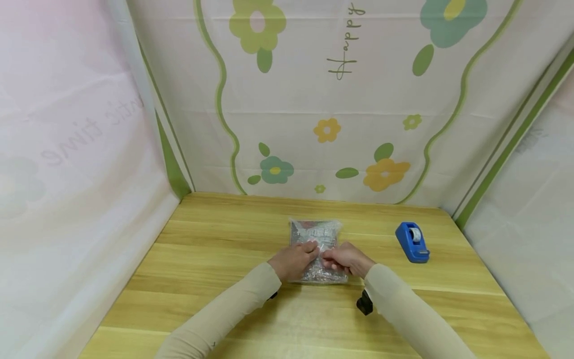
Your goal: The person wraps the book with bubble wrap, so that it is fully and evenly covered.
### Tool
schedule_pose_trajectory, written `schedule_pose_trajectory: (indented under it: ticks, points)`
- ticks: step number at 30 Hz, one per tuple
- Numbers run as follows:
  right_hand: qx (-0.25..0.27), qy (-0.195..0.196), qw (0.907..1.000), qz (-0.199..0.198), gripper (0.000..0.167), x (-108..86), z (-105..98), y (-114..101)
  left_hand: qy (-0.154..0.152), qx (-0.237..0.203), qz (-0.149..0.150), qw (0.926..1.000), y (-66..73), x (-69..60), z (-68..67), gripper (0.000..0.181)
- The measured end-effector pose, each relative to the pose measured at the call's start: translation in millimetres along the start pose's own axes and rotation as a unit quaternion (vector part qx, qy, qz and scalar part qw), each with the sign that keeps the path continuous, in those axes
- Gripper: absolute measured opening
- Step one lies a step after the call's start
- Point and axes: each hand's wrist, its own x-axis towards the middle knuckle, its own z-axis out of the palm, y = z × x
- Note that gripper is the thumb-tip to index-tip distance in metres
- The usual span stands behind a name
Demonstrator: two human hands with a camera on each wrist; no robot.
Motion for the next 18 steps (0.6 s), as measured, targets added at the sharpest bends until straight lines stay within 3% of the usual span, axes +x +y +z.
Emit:
schedule_pose_trajectory:
  ticks: [9, 13, 16, 18]
  points:
    - [0.053, 0.006, 0.9985, 0.017, 0.039, -3.0, 0, 4, -0.015, 0.0, -0.007, 0.9999, 0.7, -0.9, -2.4, 0.051]
    - [0.039, 0.003, 0.9991, 0.013, 0.04, -7.7, -2, 4, -0.012, -0.001, -0.005, 0.9999, 0.1, -1.7, -4.1, 0.05]
    - [0.014, -0.006, 0.9998, -0.012, 0.043, -12.1, -9, 5, -0.01, 0.005, -0.002, 0.9999, 0.7, -2.1, -4.0, 0.049]
    - [-0.004, -0.001, 0.9987, -0.05, 0.045, -15.4, -14, 6, -0.008, 0.012, 0.001, 0.9999, 1.2, -1.7, -3.0, 0.048]
